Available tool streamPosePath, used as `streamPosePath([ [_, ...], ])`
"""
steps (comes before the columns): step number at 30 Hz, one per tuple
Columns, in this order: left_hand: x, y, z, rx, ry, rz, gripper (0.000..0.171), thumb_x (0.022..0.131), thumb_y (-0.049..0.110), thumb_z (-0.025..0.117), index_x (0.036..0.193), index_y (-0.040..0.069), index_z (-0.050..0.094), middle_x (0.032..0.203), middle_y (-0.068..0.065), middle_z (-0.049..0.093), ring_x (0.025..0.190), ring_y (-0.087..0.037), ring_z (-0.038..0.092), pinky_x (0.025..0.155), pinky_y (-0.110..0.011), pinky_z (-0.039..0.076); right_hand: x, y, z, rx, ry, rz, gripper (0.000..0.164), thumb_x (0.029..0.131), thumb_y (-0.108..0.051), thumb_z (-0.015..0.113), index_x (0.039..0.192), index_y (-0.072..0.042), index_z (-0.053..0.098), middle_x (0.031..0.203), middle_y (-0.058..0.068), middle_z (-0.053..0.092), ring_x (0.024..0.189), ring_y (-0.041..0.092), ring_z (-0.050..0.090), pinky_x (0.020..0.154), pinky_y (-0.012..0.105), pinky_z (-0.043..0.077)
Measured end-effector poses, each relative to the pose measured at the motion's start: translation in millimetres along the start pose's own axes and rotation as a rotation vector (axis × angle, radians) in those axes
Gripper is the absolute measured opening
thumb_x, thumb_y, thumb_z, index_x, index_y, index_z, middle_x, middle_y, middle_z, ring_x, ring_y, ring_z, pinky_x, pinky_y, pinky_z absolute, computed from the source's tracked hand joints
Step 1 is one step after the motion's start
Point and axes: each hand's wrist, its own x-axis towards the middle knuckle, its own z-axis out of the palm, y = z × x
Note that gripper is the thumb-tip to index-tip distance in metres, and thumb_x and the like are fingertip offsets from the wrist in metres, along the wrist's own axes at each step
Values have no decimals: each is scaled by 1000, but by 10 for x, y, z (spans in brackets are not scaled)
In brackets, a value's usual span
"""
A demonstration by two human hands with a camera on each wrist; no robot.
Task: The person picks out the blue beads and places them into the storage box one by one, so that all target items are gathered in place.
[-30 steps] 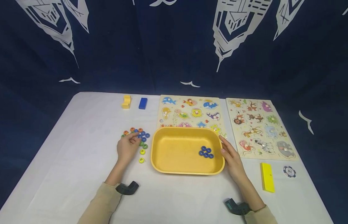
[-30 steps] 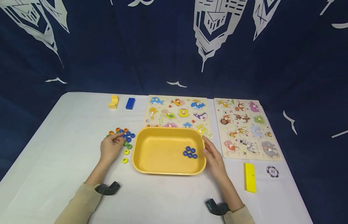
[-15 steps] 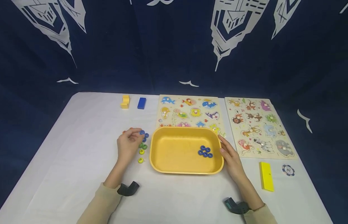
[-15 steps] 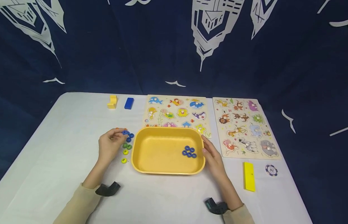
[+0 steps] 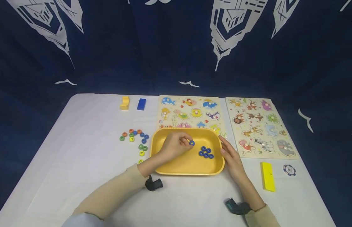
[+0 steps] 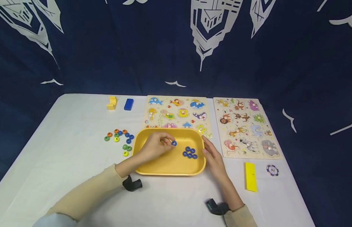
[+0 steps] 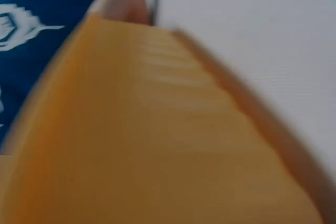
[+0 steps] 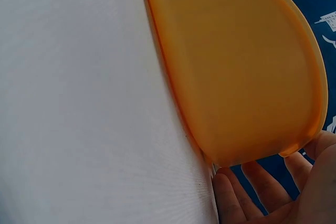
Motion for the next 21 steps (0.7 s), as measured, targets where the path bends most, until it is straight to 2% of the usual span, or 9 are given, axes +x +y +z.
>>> streamPosePath([
  [6,155,-143,274,81,-93,-67,15,68,16,74,81,16,67,63,9,61,56,-3,54,52,-19,42,5,22,3,-29,-8,-10,43,95,-27,38,138,-26,30,137,12,39,120,5,41,90,11,36],
  [12,185,-199,410,152,-145,-57,16,69,17,73,84,15,67,65,11,61,60,-1,54,58,-17,42,9,21,-6,-52,0,-6,43,95,-30,37,137,-28,30,137,9,39,120,2,40,90,9,35],
  [18,121,-105,358,229,-166,-16,31,71,22,72,101,15,65,69,11,61,64,-1,52,63,-18,40,13,4,9,-65,4,0,42,95,-29,37,137,-29,31,135,9,41,117,0,42,89,9,36],
  [21,16,-6,223,234,-117,57,36,72,24,72,106,16,63,78,9,63,69,-3,53,66,-18,39,11,-11,22,-67,-2,-4,42,95,-29,37,137,-28,31,135,9,41,116,-1,42,89,9,35],
])
